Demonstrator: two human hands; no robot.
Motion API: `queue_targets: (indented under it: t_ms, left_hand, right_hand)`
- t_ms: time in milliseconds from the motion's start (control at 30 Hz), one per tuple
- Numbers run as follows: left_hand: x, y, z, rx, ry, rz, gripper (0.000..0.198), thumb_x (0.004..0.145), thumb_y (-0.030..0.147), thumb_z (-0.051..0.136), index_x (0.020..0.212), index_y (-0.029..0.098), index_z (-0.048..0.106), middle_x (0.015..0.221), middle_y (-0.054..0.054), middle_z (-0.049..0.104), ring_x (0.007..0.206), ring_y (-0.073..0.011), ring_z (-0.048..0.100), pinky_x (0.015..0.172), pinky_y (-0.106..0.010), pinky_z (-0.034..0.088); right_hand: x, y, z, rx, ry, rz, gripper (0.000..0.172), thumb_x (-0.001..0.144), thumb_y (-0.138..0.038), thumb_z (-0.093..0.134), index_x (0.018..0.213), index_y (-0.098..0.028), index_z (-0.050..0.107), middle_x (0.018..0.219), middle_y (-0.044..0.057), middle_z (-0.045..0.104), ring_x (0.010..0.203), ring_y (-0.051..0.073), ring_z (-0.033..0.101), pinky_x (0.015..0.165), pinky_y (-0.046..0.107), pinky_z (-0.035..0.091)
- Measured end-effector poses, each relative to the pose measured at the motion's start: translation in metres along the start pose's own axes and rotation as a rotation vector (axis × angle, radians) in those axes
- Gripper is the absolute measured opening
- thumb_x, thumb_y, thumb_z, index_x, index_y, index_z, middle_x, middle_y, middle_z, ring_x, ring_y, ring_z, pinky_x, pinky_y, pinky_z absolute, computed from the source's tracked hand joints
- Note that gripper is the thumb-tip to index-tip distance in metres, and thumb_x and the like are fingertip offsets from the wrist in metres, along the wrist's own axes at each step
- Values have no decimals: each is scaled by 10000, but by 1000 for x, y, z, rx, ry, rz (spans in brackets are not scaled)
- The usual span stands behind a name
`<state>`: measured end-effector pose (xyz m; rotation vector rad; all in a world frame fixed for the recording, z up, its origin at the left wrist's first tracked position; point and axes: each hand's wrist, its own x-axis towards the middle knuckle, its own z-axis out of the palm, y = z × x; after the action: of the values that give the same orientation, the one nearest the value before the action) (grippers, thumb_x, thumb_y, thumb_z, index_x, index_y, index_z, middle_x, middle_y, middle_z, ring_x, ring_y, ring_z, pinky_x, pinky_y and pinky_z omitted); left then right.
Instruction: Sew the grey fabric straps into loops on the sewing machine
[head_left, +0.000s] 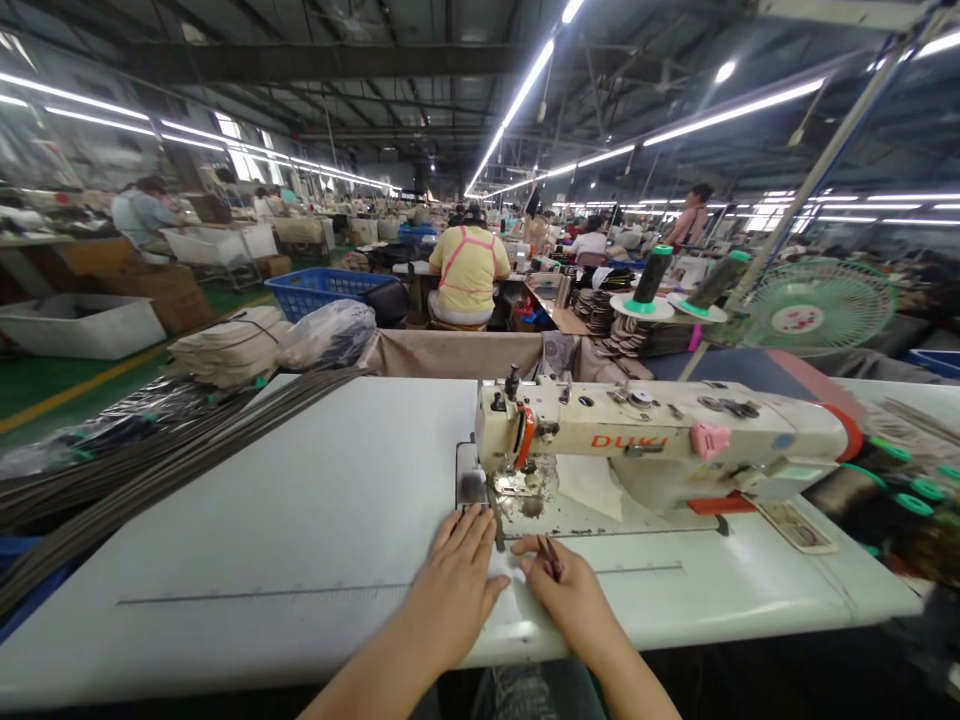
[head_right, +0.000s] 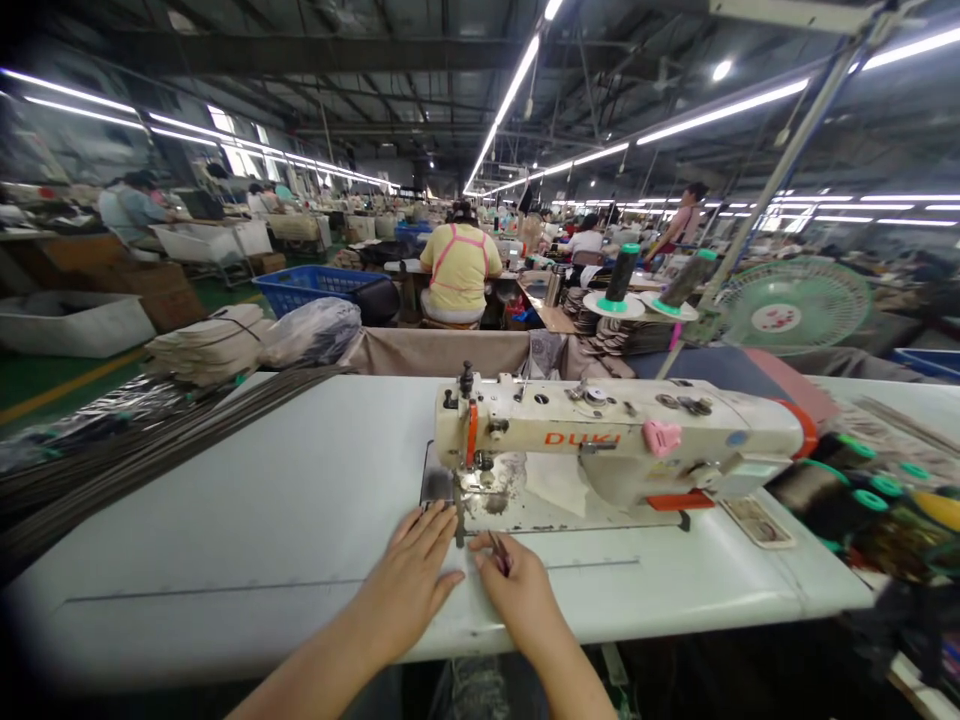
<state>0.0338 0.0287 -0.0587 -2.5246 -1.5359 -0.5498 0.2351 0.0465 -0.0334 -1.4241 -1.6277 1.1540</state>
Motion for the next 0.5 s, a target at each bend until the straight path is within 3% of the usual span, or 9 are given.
queue_targets:
  t_ms: [267,500]
  left_hand:
    - [3,-2,6,-39,-27,-26,621,995,398,559,1530,110,429,1594,-148,479,1515,-301,390,1237,-537,364]
    - [21,-18,6,-78,-101,-68,560,1014,378,529,1516,139,457,1603,-141,467,1534,-308,354,1236,-573,337]
  right_hand:
    - [2,1,-1,1,5,-3,359,797,-445,635,988,-167,757,591,-67,426,584,137,408,594,279,373]
    - [-1,5,-1,2,-7,-42,343,842,-462,611,965,-172,748,606,-59,438,590,137,410,610,277,383]
